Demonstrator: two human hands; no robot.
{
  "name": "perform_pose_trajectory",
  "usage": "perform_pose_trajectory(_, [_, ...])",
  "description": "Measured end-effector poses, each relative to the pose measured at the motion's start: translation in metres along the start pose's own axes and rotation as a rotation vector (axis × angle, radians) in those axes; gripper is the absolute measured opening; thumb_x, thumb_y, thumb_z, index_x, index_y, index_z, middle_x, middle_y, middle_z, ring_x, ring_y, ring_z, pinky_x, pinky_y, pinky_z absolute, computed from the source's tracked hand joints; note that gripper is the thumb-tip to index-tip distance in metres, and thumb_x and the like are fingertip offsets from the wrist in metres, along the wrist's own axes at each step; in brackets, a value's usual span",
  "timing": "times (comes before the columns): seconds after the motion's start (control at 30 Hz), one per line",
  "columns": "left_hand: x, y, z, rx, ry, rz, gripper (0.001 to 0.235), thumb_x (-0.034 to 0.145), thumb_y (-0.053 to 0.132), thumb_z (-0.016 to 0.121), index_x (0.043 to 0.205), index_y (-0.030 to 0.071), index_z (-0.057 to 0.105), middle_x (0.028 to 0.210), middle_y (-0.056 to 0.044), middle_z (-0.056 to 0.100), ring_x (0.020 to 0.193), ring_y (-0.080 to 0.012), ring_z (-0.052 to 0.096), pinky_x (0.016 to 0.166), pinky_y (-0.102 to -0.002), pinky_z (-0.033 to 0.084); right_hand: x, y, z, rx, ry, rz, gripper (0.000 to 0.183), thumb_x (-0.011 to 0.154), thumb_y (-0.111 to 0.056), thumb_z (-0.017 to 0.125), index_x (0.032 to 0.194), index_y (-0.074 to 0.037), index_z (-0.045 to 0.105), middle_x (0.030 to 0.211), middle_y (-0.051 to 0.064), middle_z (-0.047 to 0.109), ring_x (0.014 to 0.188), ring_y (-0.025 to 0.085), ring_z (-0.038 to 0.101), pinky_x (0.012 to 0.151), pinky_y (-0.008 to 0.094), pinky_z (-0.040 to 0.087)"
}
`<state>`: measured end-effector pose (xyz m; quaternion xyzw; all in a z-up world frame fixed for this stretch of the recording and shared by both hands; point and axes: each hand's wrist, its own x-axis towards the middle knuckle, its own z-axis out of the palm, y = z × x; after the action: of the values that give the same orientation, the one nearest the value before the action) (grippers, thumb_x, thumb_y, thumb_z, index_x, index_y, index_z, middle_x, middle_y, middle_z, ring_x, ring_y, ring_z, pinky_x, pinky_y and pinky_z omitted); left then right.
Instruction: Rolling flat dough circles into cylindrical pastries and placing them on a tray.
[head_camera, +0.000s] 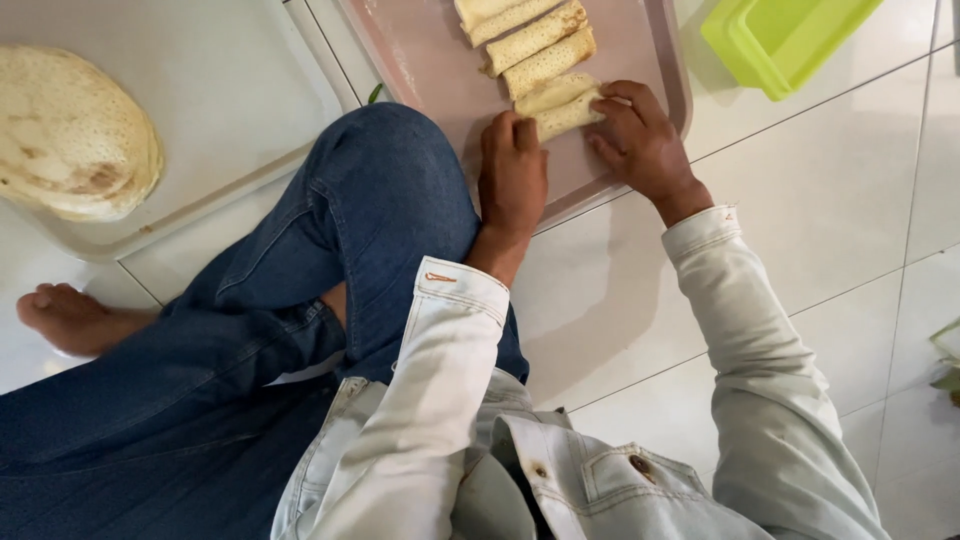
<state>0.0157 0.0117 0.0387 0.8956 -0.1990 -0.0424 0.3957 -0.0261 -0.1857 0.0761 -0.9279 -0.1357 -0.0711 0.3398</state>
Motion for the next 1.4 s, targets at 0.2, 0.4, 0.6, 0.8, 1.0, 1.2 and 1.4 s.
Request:
perform_pose_trajectory(0.2, [0.005,-0.007,0.010,0.082,0.086,0.004,0.021,0.084,-0.012,0.061,0.099,0.002,0.064,0.107,-0.017,0.061,0.090,-0.0385,0.058,0.077,-0.047,0.049,0.007,0.011,0.000,-0.112,0.004,-0.056,0.014,0.107,0.006,0.065,0.119,0.014,0.067,0.129,0.026,0.060,0.114,0.042,0.065,0.101,0.047,0.057])
perform_pose_trajectory(0.4, [0.009,-0.007,0.010,0.030,0.055,-0.130,0.033,0.089,0.005,0.075,0.119,0.006,0.061,0.110,-0.014,0.069,0.103,-0.0344,0.062,0.093,-0.046,0.050,0.018,0.030,-0.003,-0.059,-0.059,-0.073,0.024,0.107,0.000,0.071,0.126,0.013,0.068,0.125,0.025,0.065,0.112,0.043,0.062,0.099,0.050,0.053])
perform_pose_trajectory(0.6, [0.016,-0.005,0.008,-0.224,0.200,-0.208,0.025,0.097,0.005,0.067,0.120,0.003,0.060,0.110,-0.018,0.068,0.104,-0.0360,0.064,0.094,-0.045,0.051,0.025,0.027,0.000,0.036,-0.102,0.204,0.026,0.112,-0.011,0.062,0.134,0.002,0.065,0.130,0.021,0.066,0.107,0.035,0.061,0.090,0.044,0.051])
perform_pose_trajectory(0.8, [0.016,-0.005,0.007,-0.283,0.157,-0.140,0.060,0.075,-0.002,0.088,0.125,0.002,0.055,0.119,-0.018,0.060,0.114,-0.0357,0.060,0.101,-0.045,0.051,0.026,0.024,0.013,-0.028,0.065,0.109,0.025,0.115,-0.015,0.059,0.122,0.007,0.068,0.119,0.022,0.070,0.107,0.040,0.065,0.091,0.048,0.053])
perform_pose_trajectory(1.0, [0.021,-0.011,0.014,-0.193,0.107,-0.129,0.038,0.080,-0.012,0.071,0.113,0.005,0.060,0.105,-0.017,0.063,0.101,-0.0381,0.061,0.089,-0.047,0.051,0.018,0.028,0.008,0.065,-0.019,0.091,0.044,0.098,0.007,0.077,0.139,0.002,0.060,0.133,0.025,0.057,0.121,0.042,0.060,0.101,0.049,0.055])
perform_pose_trajectory(1.2, [0.019,-0.006,0.006,-0.201,0.098,-0.193,0.039,0.083,-0.001,0.077,0.117,0.007,0.060,0.105,-0.017,0.067,0.100,-0.0377,0.063,0.087,-0.048,0.051,0.028,0.029,0.000,0.120,-0.111,0.260,0.031,0.101,-0.004,0.077,0.128,0.000,0.063,0.121,0.016,0.065,0.093,0.028,0.062,0.080,0.038,0.051])
perform_pose_trajectory(1.4, [0.020,-0.001,0.001,-0.163,0.107,-0.251,0.055,0.083,-0.004,0.079,0.130,0.007,0.054,0.120,-0.016,0.058,0.112,-0.0364,0.062,0.094,-0.046,0.053,0.028,0.024,0.001,0.110,-0.080,0.177,0.032,0.103,0.000,0.075,0.134,0.003,0.069,0.129,0.019,0.055,0.103,0.029,0.061,0.072,0.033,0.055])
